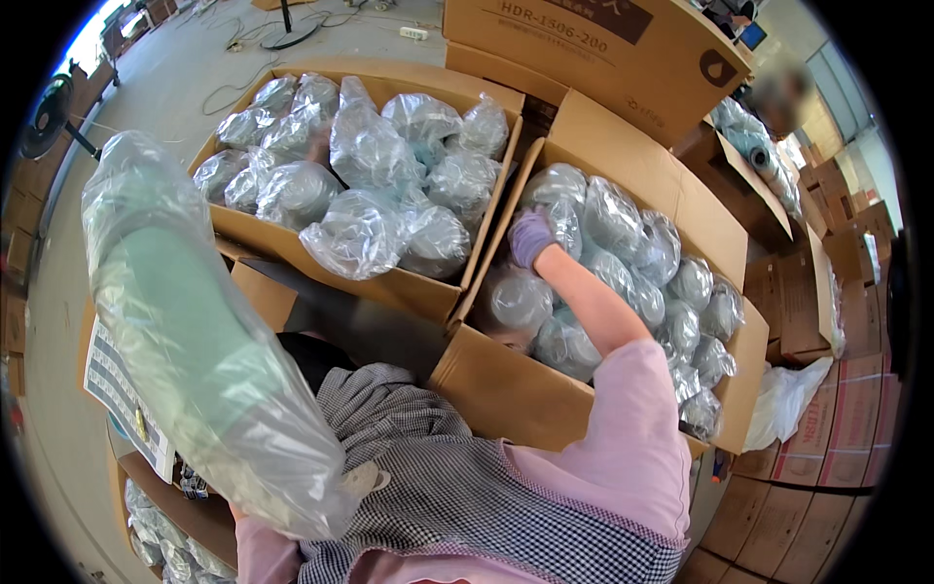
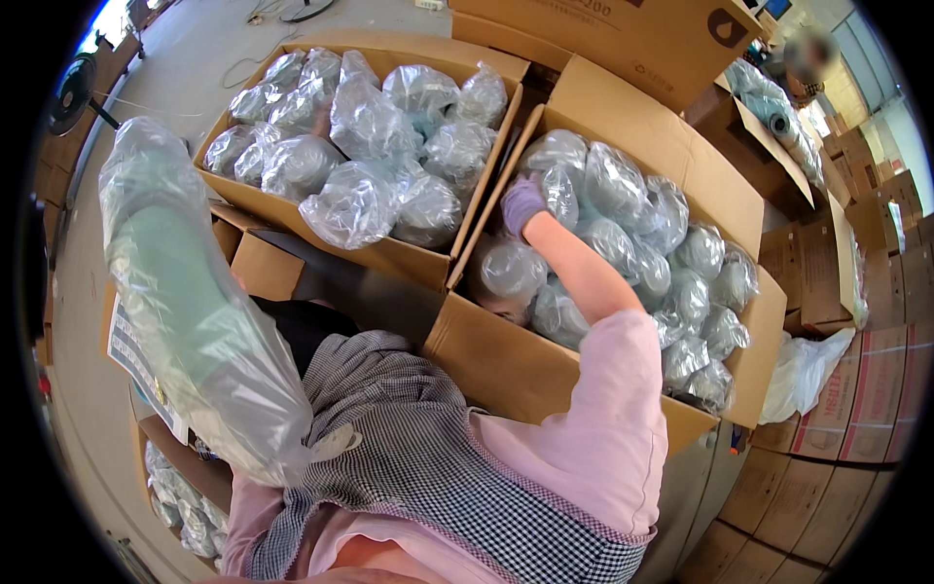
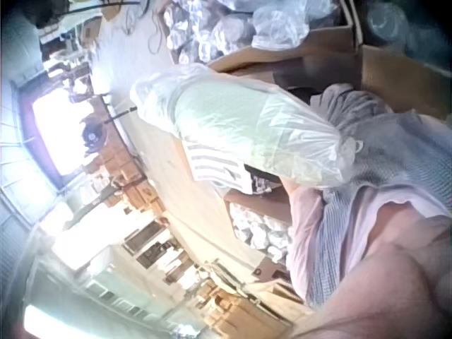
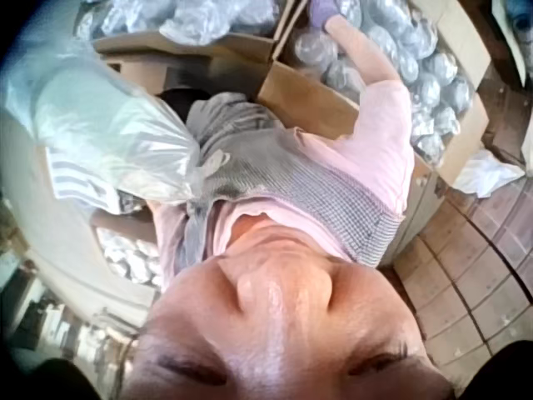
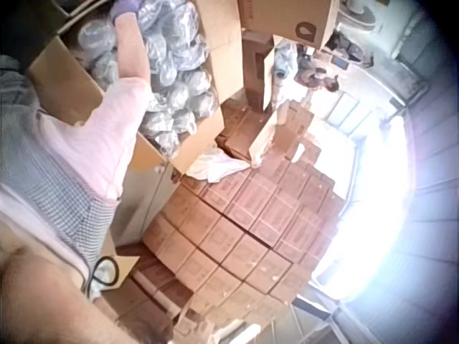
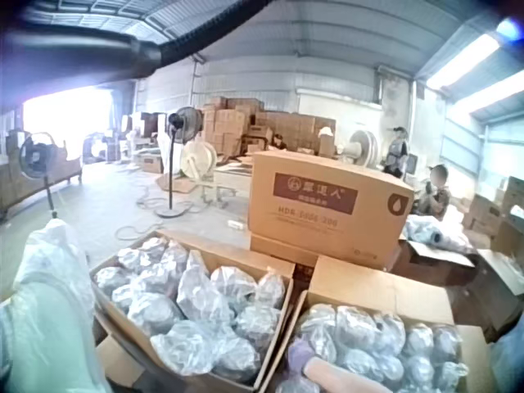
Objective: The person assembles cylindrical containers by inserting inner liners into outer shells and securing lids. They handle plastic-wrapped containers, remove protective film, and place assembled units into cardboard boxes.
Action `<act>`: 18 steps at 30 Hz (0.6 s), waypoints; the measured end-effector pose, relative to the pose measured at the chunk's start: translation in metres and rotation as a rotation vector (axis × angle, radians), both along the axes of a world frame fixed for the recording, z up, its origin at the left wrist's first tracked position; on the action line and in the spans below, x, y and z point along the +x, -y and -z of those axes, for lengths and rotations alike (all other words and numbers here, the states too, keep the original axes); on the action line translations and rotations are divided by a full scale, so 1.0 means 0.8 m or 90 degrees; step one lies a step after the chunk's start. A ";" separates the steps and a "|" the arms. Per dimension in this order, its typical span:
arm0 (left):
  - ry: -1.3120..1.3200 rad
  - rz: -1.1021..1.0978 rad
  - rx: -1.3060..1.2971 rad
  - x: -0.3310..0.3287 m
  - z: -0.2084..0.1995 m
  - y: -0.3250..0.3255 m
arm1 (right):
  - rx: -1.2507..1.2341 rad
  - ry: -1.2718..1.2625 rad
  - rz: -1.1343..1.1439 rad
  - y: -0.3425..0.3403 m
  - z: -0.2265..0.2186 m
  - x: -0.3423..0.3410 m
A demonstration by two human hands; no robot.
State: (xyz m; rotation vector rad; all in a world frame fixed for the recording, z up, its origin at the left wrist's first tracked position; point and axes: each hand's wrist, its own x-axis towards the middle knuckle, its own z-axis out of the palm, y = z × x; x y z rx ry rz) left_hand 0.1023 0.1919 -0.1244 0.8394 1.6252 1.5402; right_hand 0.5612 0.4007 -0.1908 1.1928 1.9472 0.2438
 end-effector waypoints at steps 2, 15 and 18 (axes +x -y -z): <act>-0.049 -0.009 -0.031 -0.018 0.007 0.016 | 0.015 -0.074 -0.037 -0.031 0.081 0.020; -0.367 -0.197 -0.137 -0.154 0.011 0.129 | -0.211 -0.056 -0.115 -0.047 0.159 0.016; -0.430 -0.228 -0.172 -0.182 0.017 0.152 | -0.266 -0.076 -0.169 -0.049 0.141 0.064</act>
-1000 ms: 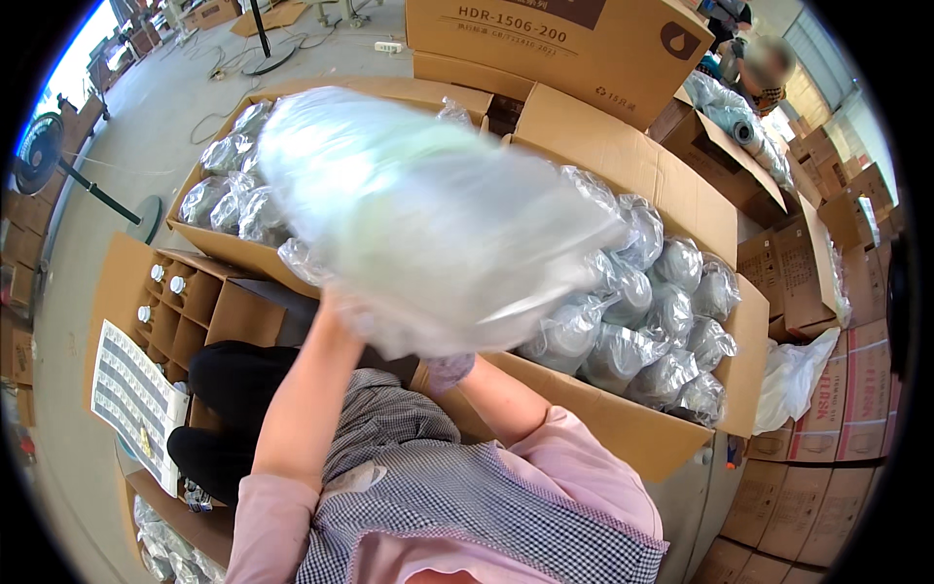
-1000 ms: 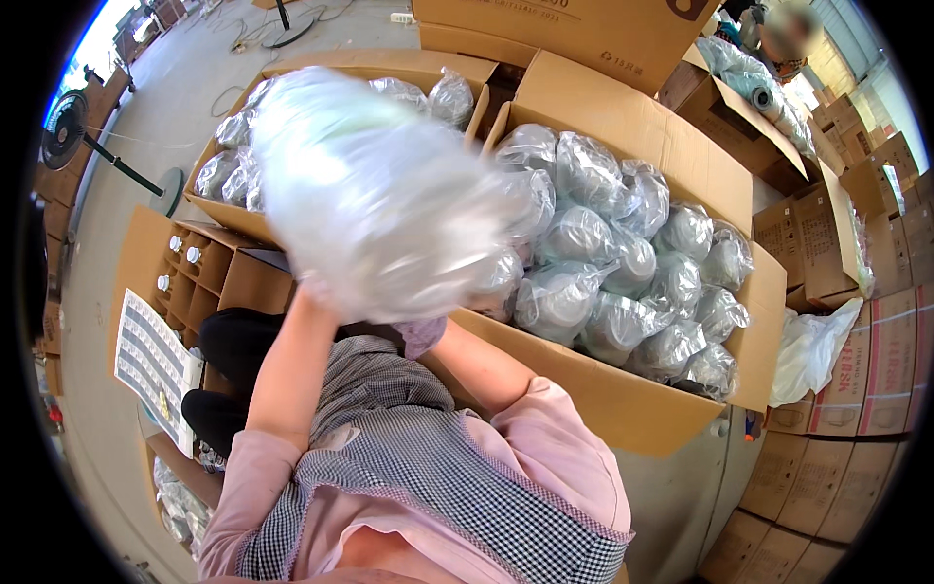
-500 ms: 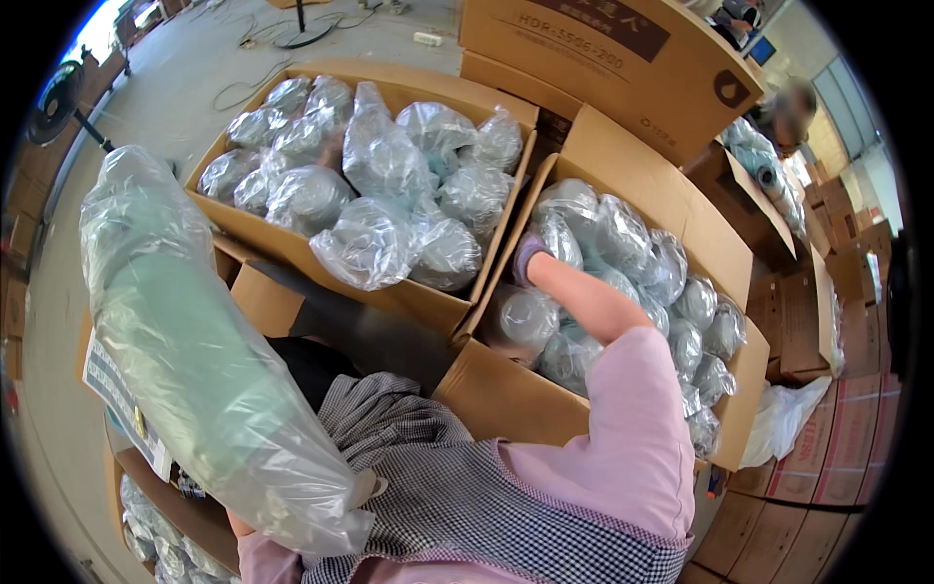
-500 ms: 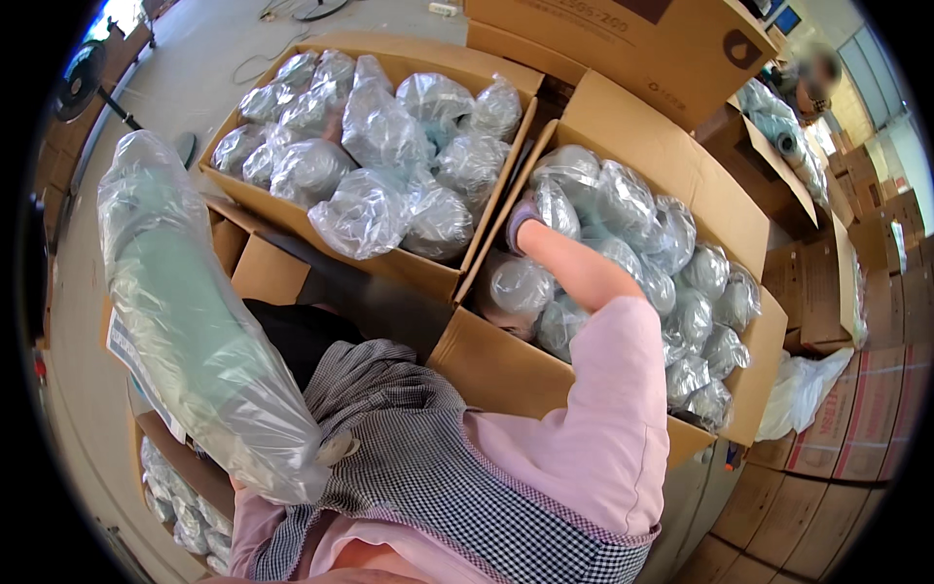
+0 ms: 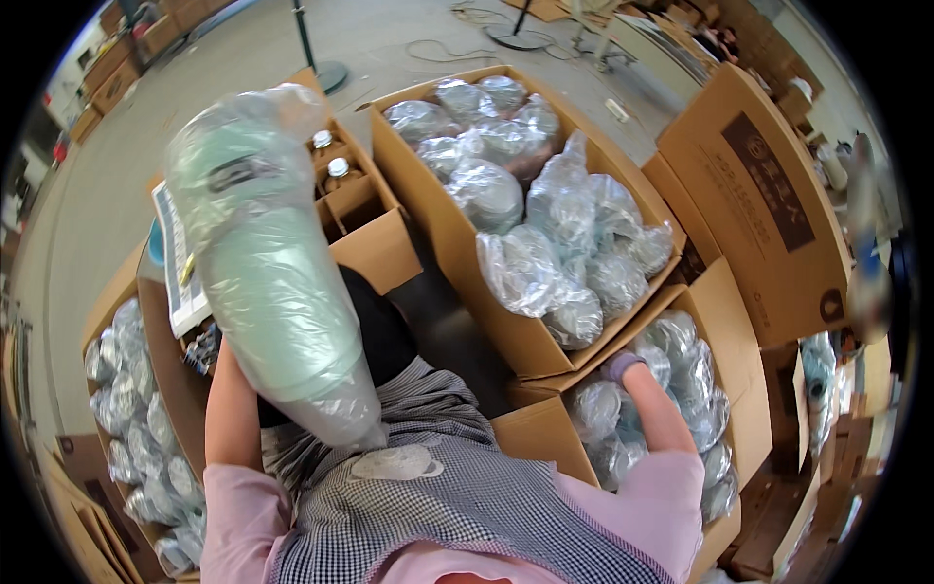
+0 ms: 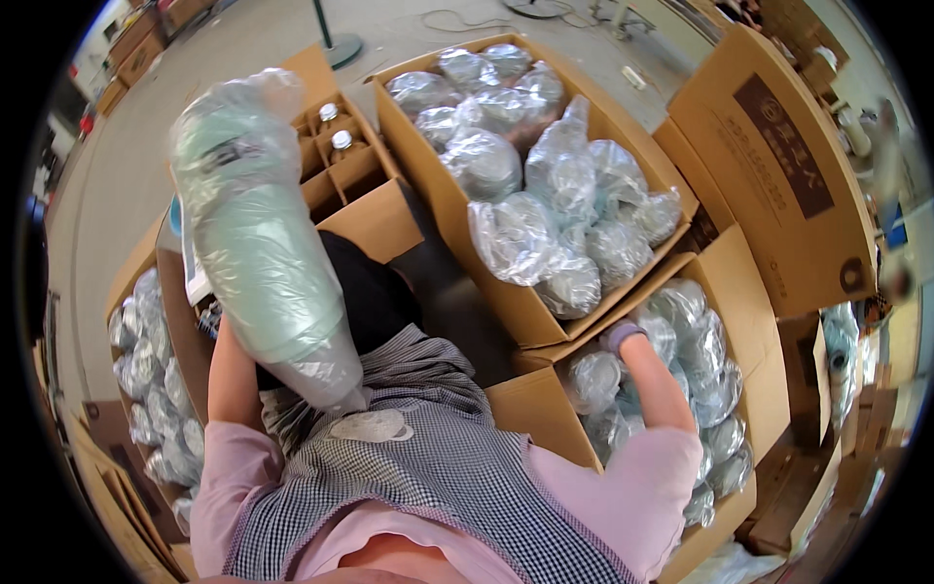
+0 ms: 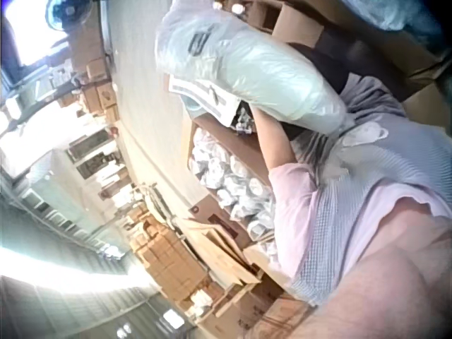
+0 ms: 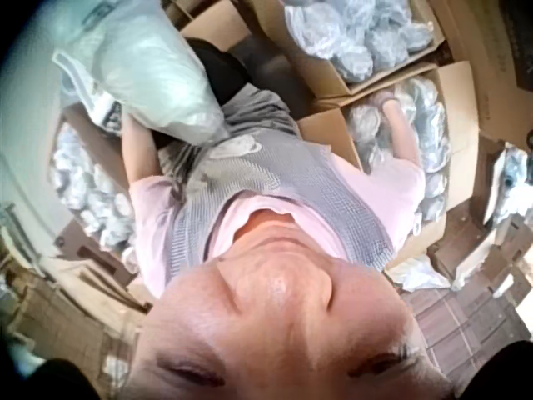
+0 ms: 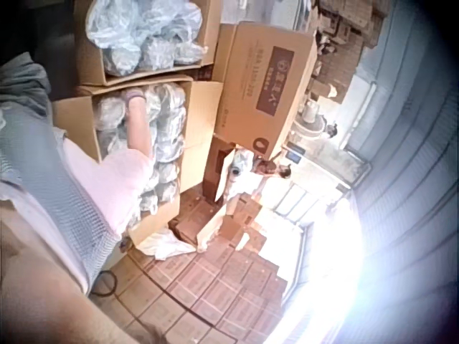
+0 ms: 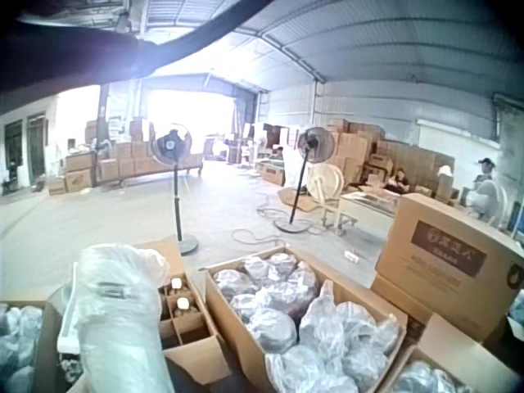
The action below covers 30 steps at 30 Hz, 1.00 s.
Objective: The person assembles cylindrical containers by inserting inner liners into outer shells and securing lids. They handle plastic-wrapped containers, remove protective film, and place assembled units into cardboard boxes.
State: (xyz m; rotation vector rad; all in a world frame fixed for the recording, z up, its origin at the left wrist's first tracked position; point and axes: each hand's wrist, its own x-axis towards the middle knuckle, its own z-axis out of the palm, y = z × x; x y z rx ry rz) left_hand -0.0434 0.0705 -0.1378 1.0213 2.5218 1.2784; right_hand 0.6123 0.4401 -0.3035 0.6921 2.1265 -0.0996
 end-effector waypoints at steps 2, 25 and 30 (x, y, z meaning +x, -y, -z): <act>-0.029 -0.009 -0.036 -0.014 0.004 0.012 | -0.006 0.032 -0.097 0.011 -0.033 -0.007; 0.010 0.312 -0.164 0.024 0.063 0.008 | -0.322 -1.168 0.126 0.214 -0.428 -0.469; 0.278 0.118 0.066 0.060 0.012 0.069 | -0.579 -0.789 -0.010 0.213 -0.410 -0.604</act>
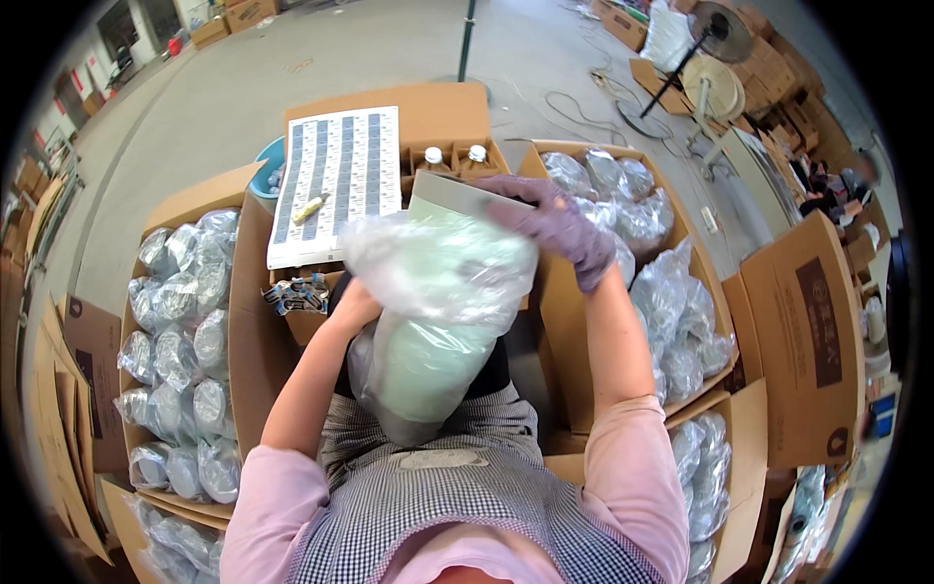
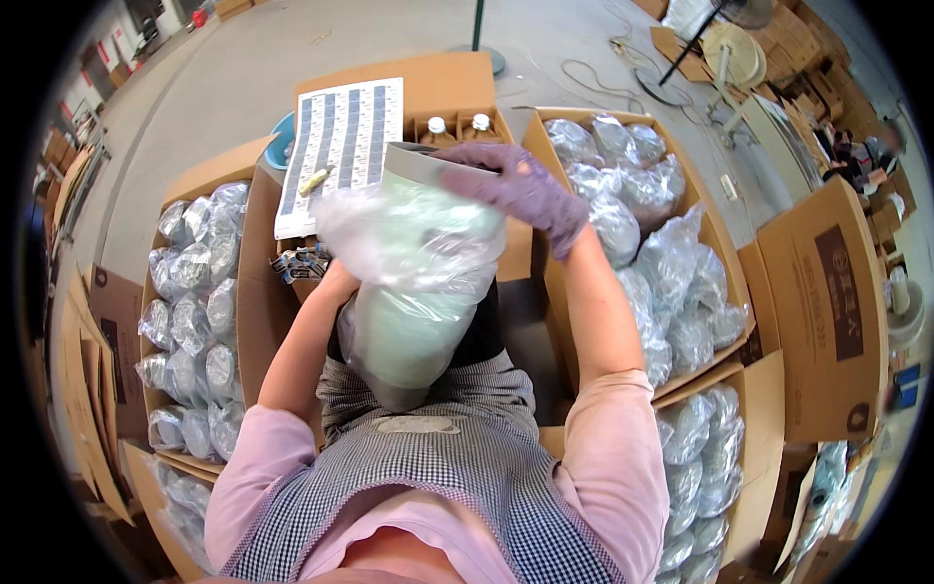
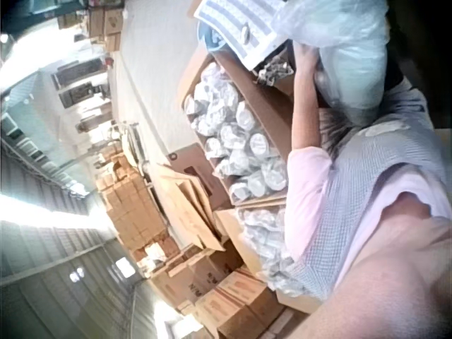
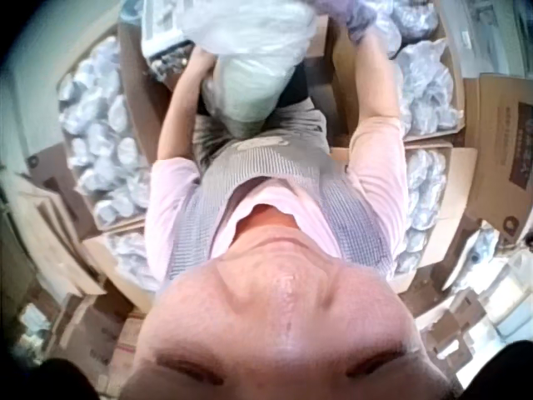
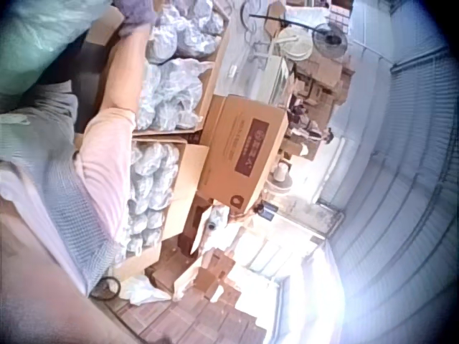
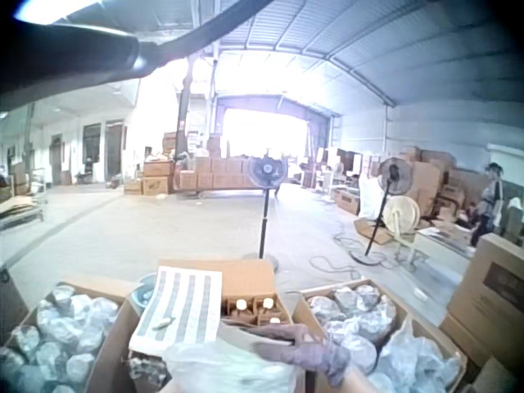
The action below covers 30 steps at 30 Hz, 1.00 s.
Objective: The person assembles cylindrical containers by inserting inner liners into outer shells and securing lids. They handle plastic-wrapped containers, remove protective film, and place assembled units into cardboard boxes.
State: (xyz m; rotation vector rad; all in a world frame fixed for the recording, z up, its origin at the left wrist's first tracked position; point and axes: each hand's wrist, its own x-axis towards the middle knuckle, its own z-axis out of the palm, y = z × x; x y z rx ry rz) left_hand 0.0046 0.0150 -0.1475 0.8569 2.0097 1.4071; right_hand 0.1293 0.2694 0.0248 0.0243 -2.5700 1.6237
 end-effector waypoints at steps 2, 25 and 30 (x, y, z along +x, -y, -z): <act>0.066 -0.222 0.240 0.031 -0.034 0.034 | 0.059 0.145 0.046 0.043 -0.025 -0.021; -0.792 0.093 0.131 0.129 -0.063 0.034 | 0.209 0.077 -0.132 0.057 -0.006 -0.088; -0.557 0.096 0.097 0.191 0.003 0.098 | 0.113 0.007 -0.101 0.056 0.001 -0.077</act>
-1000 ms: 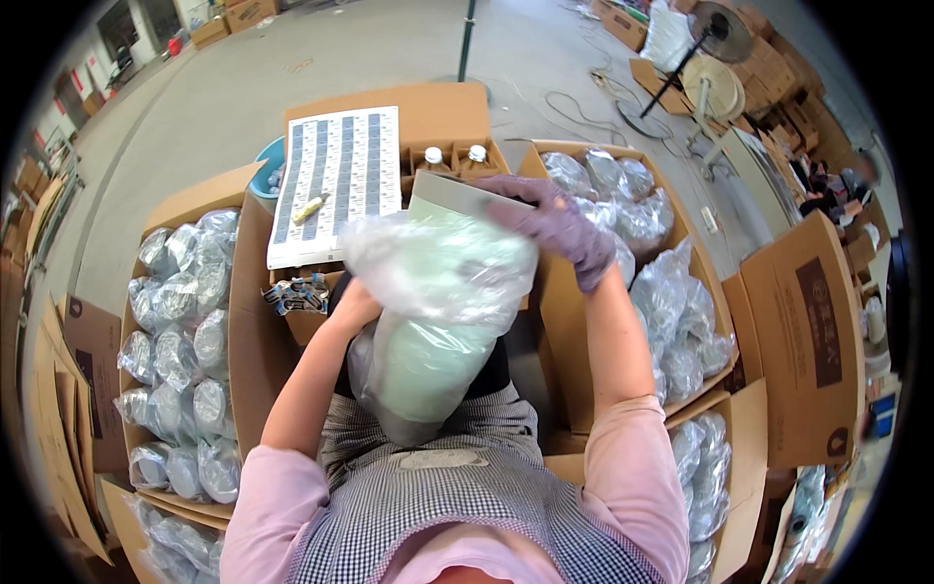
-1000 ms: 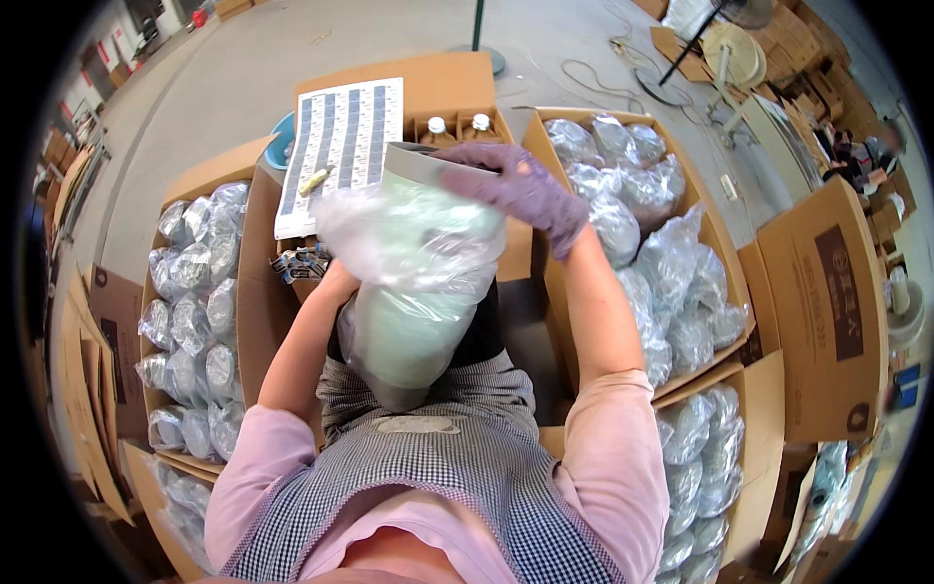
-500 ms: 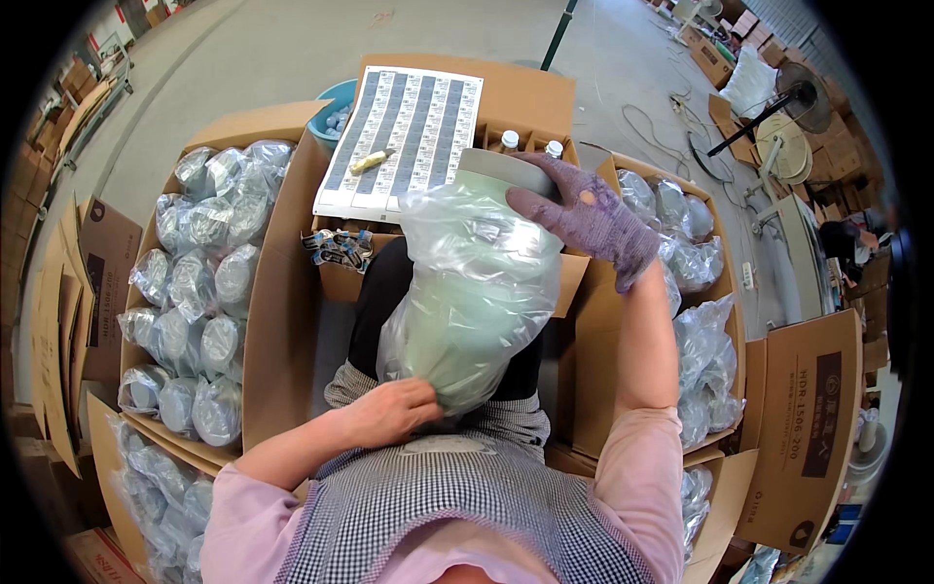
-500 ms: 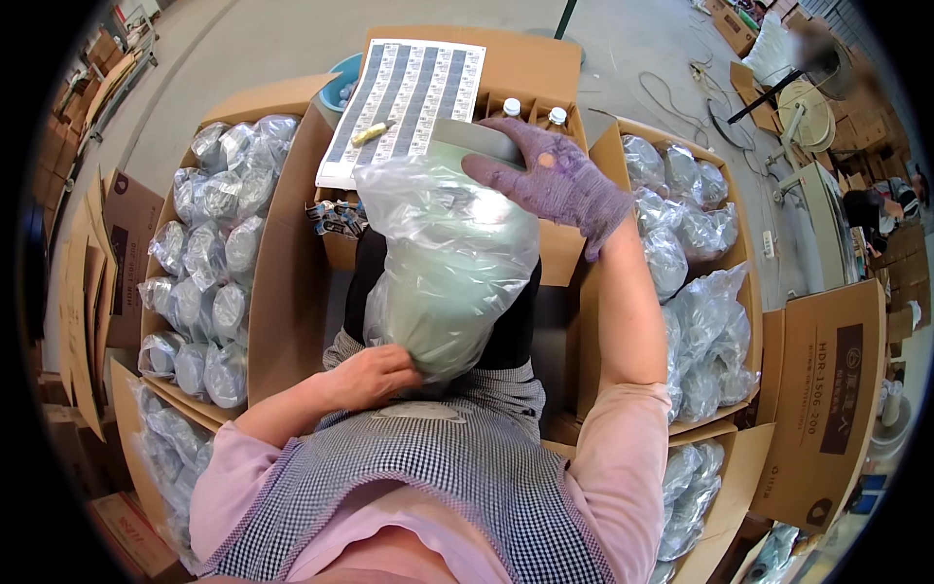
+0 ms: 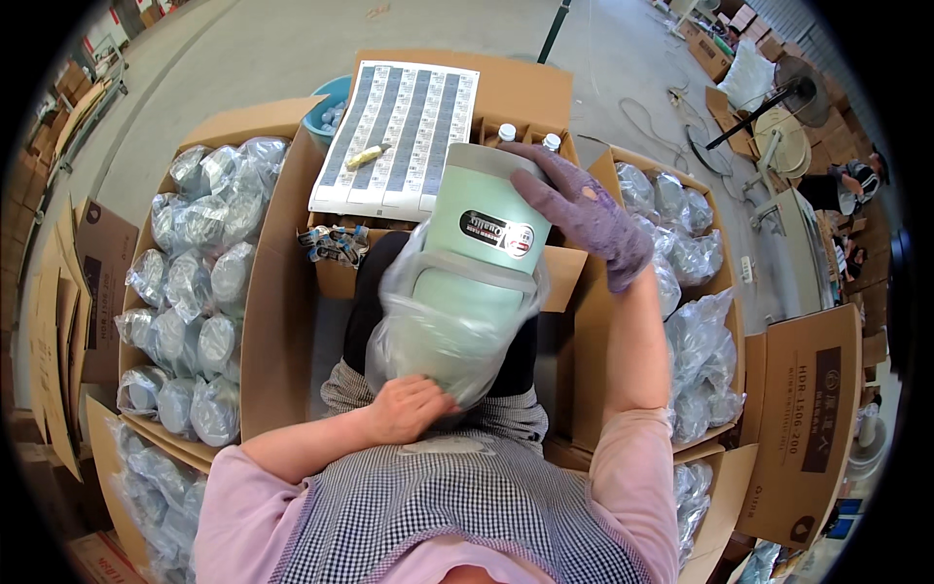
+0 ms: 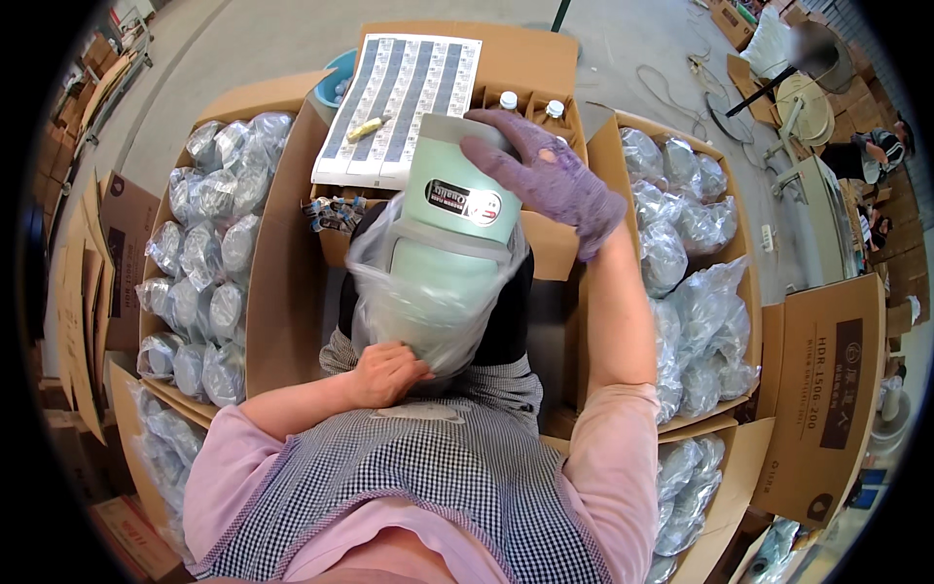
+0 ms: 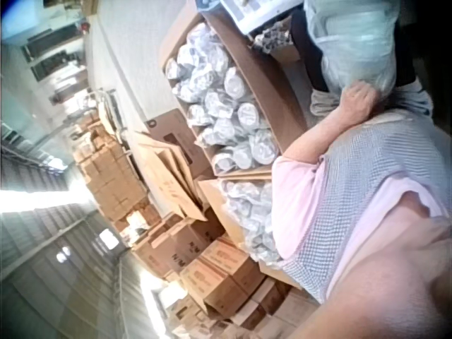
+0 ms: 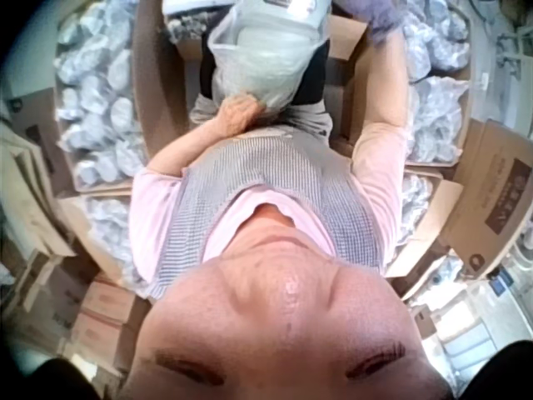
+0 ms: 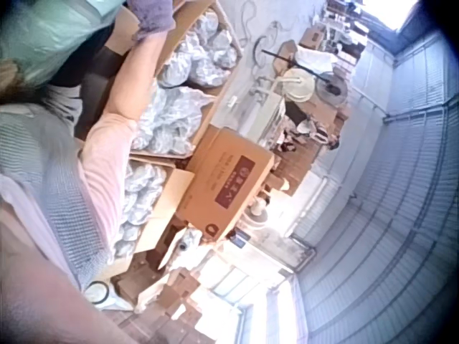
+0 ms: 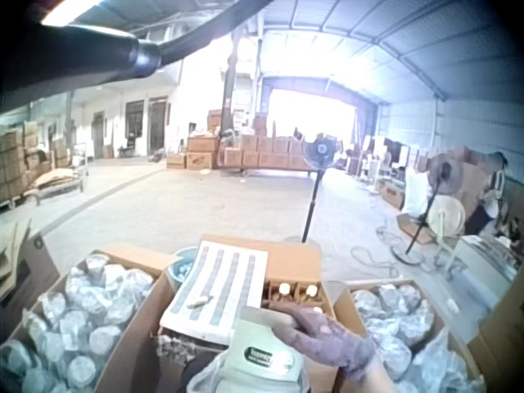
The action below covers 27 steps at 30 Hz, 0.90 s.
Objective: The person assembles cylindrical containers by inserting inner liners into outer shells and securing lids. They handle plastic-wrapped containers, remove protective film, and place assembled units into cardboard boxes.
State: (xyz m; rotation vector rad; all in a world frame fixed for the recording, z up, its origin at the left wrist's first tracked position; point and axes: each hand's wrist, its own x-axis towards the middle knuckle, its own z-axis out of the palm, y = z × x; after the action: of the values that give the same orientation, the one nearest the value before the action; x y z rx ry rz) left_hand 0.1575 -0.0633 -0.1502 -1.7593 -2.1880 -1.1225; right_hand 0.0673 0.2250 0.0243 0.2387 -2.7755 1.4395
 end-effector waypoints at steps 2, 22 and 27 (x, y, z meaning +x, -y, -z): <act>0.167 -0.027 -0.055 0.004 0.010 0.029 | -0.003 -0.053 0.072 0.024 0.012 0.000; 0.120 -0.728 -0.296 -0.517 0.136 -0.086 | -0.002 -0.395 0.265 0.045 0.050 -0.001; 0.053 -0.664 -0.338 -0.555 0.161 -0.063 | -0.001 -0.416 0.251 0.053 0.043 -0.011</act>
State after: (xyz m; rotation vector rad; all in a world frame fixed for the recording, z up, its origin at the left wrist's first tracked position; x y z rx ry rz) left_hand -0.2862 -0.0129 -0.2791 -0.3880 -2.9789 -0.3686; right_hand 0.0589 0.1829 -0.0101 0.1205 -2.1381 1.0296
